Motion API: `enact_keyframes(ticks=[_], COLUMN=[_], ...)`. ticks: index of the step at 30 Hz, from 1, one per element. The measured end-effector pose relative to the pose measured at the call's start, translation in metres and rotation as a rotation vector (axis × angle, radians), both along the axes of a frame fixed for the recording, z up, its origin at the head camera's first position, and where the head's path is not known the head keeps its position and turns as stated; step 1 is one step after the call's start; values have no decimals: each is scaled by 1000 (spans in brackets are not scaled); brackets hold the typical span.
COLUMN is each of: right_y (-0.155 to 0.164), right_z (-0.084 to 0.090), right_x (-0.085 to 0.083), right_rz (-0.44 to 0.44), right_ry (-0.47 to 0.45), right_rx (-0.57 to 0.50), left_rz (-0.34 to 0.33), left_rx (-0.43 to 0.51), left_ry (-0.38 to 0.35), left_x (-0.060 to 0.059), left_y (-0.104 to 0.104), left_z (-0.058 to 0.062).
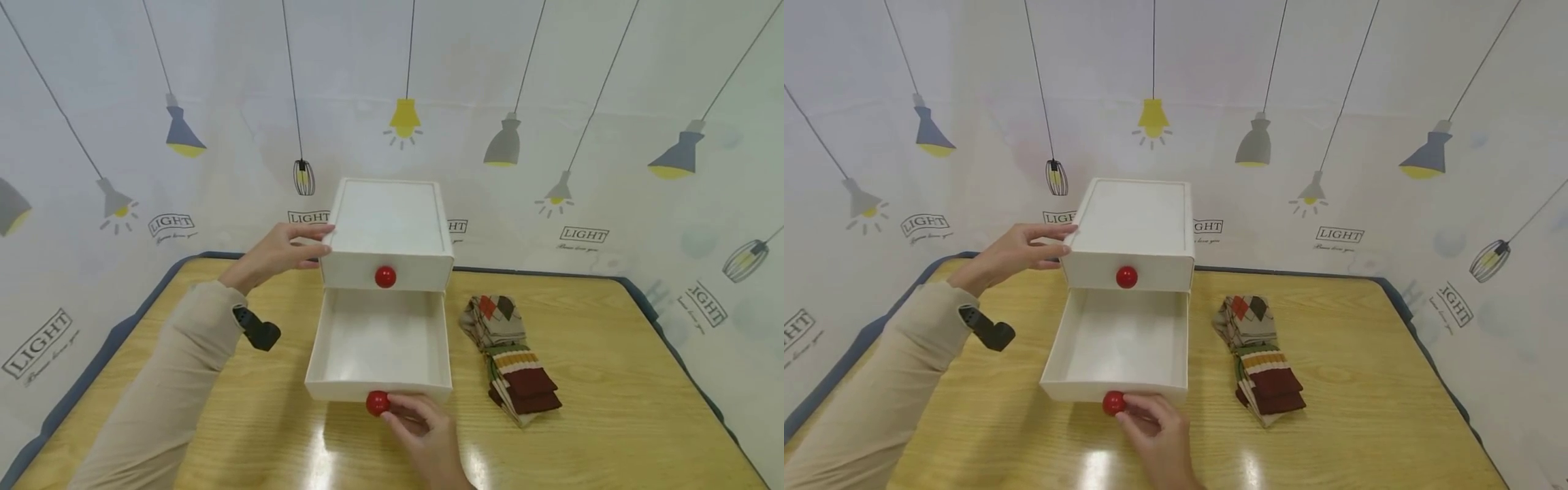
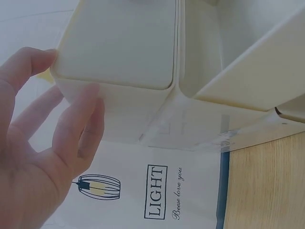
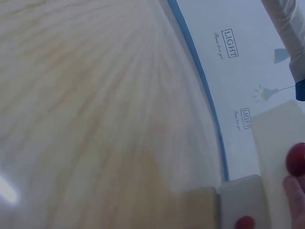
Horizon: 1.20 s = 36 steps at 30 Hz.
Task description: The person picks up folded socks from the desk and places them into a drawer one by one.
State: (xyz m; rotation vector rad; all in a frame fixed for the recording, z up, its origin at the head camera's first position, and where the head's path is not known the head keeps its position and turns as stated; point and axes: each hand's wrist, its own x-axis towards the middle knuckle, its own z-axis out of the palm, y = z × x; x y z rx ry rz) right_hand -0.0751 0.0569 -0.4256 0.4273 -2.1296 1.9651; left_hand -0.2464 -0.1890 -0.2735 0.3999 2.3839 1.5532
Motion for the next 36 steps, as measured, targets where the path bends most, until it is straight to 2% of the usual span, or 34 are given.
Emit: enact_keyframes(ticks=[2, 6, 8, 11, 12, 15, 18, 19, 22, 25, 28, 32, 36], right_y=[6, 32, 55, 94, 113, 153, 187, 191, 211, 220, 224, 224, 220], right_z=[4, 13, 16, 23, 13, 19, 17, 26, 17, 5, -8, -19, -20], right_x=[0, 1, -2, -12, -22, -37, -56, -58, -75, -90, -101, -109, -111], right_rz=[28, 51, 60, 18, 43, -71, -111, -146, -114, -57, 18, 73, 89], right_ry=[21, 125, 221, 242, 246, 102, -44, -109, -212, -324, -394, -412, -455], right_rx=[35, 48, 25, 42, 16, 154, 331, 427, 543, 553, 565, 630, 667], left_rz=[2, -1, -3, -1, 0, 0, -5, -8, -15, -19, -13, -11, -12], left_rx=[1, 1, -2, -10, -13, -13, -13, -12, -5, 3, 3, -5, -11], left_ry=[3, 1, 0, 7, 9, 10, 10, 10, 12, 16, 14, 2, 8], left_x=[0, 0, 0, 0, 0, 0, 0, 0, 1, 2, 2, 0, -1], left_y=[-1, -1, -1, -1, -1, 0, 0, 0, -2, -4, -5, -3, -1], left_z=[0, 0, 0, 2, 3, 4, 3, 2, -1, -3, -3, -3, 0])
